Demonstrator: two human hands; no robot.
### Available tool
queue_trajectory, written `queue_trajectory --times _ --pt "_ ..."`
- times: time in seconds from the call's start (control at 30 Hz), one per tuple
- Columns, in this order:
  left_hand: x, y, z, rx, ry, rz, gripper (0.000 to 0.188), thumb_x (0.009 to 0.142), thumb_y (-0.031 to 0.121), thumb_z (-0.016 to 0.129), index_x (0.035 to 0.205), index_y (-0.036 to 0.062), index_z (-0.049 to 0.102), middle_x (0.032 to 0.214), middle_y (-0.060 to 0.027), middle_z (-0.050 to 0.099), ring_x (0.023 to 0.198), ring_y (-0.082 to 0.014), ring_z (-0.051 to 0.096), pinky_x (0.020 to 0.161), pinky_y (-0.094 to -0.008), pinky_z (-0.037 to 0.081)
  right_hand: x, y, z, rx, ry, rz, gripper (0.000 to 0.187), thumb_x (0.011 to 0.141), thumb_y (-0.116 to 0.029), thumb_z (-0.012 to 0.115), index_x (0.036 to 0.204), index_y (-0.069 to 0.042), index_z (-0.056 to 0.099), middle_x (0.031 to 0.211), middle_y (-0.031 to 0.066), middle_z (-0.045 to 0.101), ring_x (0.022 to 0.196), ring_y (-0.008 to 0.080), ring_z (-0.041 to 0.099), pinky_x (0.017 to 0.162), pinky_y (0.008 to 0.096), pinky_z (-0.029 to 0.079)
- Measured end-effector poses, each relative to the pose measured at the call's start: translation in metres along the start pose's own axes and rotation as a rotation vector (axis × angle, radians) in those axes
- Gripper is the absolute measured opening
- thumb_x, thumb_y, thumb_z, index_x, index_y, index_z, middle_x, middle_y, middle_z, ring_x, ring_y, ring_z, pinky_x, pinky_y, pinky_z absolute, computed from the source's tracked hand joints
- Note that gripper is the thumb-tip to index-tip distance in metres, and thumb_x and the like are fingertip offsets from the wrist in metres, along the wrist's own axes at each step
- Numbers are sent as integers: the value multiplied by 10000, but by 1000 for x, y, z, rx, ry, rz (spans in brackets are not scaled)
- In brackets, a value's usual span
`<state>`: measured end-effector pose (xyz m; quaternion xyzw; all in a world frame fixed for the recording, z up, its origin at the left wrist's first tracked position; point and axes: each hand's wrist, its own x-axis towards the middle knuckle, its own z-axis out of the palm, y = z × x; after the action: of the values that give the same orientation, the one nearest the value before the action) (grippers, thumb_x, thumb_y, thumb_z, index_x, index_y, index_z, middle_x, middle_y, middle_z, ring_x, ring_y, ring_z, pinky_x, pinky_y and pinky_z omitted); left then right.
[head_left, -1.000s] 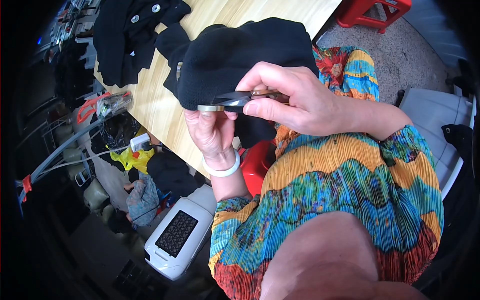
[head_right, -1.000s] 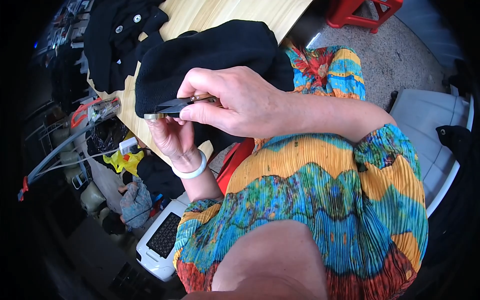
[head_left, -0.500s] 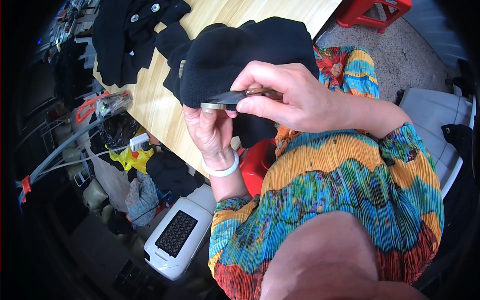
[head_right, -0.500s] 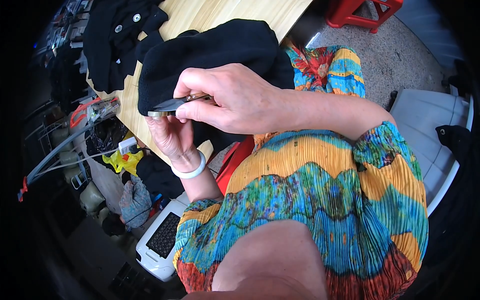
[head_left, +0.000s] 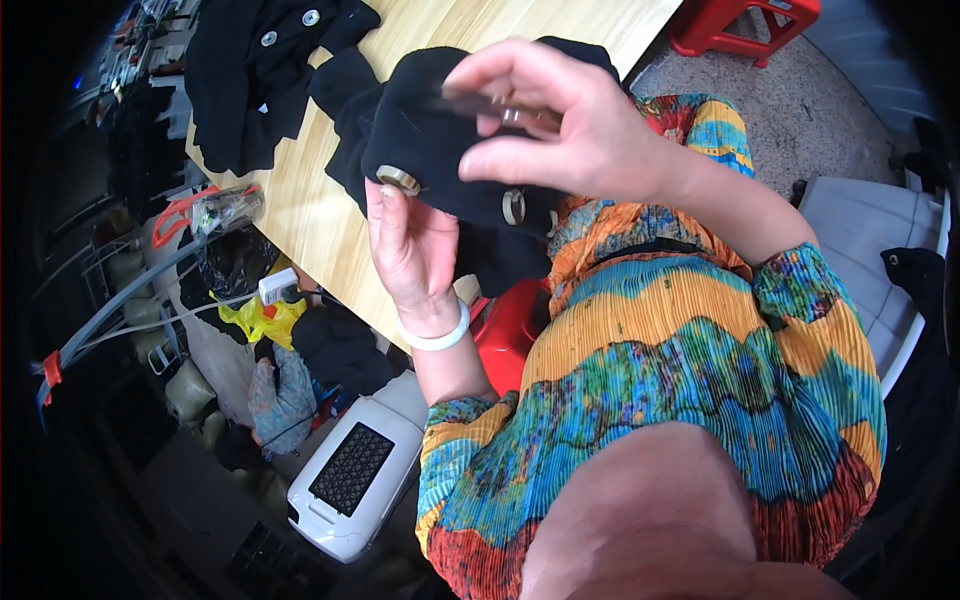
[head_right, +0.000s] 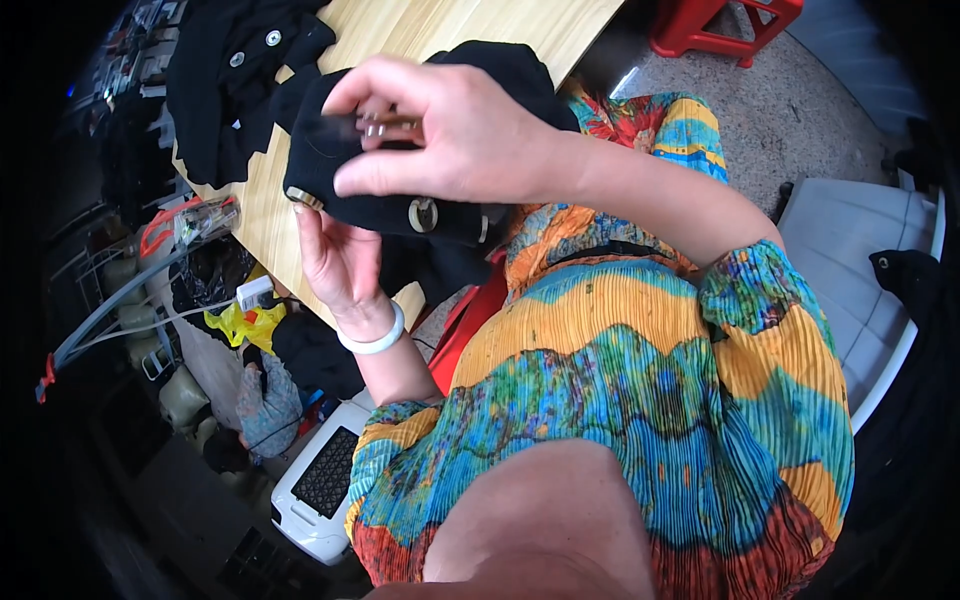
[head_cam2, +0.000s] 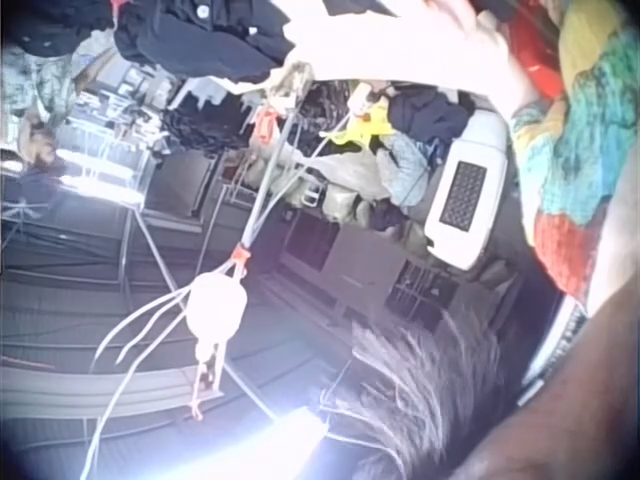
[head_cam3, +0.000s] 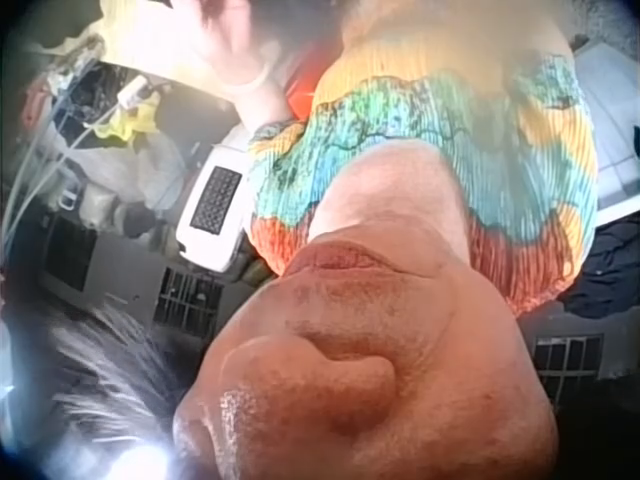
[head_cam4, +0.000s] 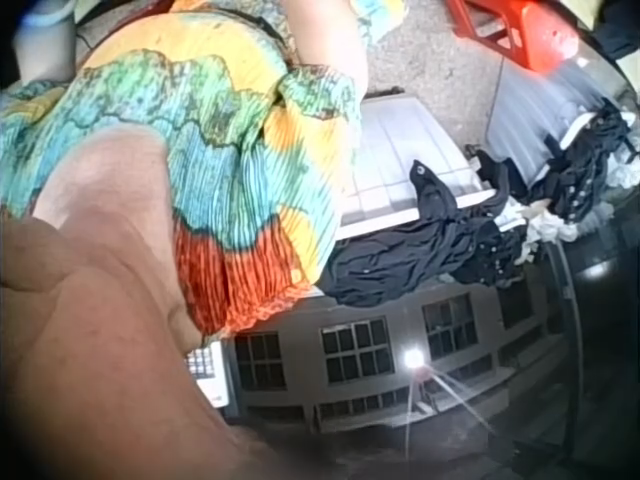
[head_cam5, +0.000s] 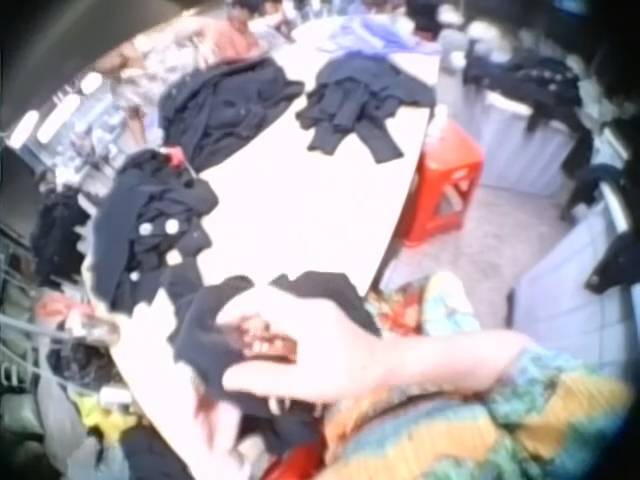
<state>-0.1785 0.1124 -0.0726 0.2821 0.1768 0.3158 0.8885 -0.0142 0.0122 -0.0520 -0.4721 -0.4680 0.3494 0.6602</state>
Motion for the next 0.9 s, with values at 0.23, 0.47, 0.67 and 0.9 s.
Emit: queue_trajectory --times 0.23,0.47,0.67,0.9 --pt "4 -4 1 58 -130 31 323 856 113 503 1164 60 424 1100 -95 517 1011 -221 517 843 -395 449 9 8 10 -440 27 -284 189 658 -60 694 802 -15 580 708 55 512 604 150 529 524 236 417" --pt "0 1 13 66 53 5 321 878 133 464 1185 55 415 1117 -103 517 1021 -228 520 847 -401 455 37 -3 -14 -164 299 -219 183 757 -177 646 756 0 598 599 6 530 548 24 465 476 191 370" --pt "4 2 19 98 90 -1 277 880 130 455 1140 35 460 1064 -97 549 976 -200 546 815 -358 474 27 16 -30 -391 263 -183 183 753 -184 649 758 -9 596 599 11 532 541 35 470 485 189 372" --pt "4 6 29 182 91 6 283 863 131 484 1114 2 470 1035 -95 559 934 -180 555 792 -321 472 19 15 -26 -522 -19 -278 318 747 -264 642 948 -42 536 821 92 597 737 198 610 657 270 492"
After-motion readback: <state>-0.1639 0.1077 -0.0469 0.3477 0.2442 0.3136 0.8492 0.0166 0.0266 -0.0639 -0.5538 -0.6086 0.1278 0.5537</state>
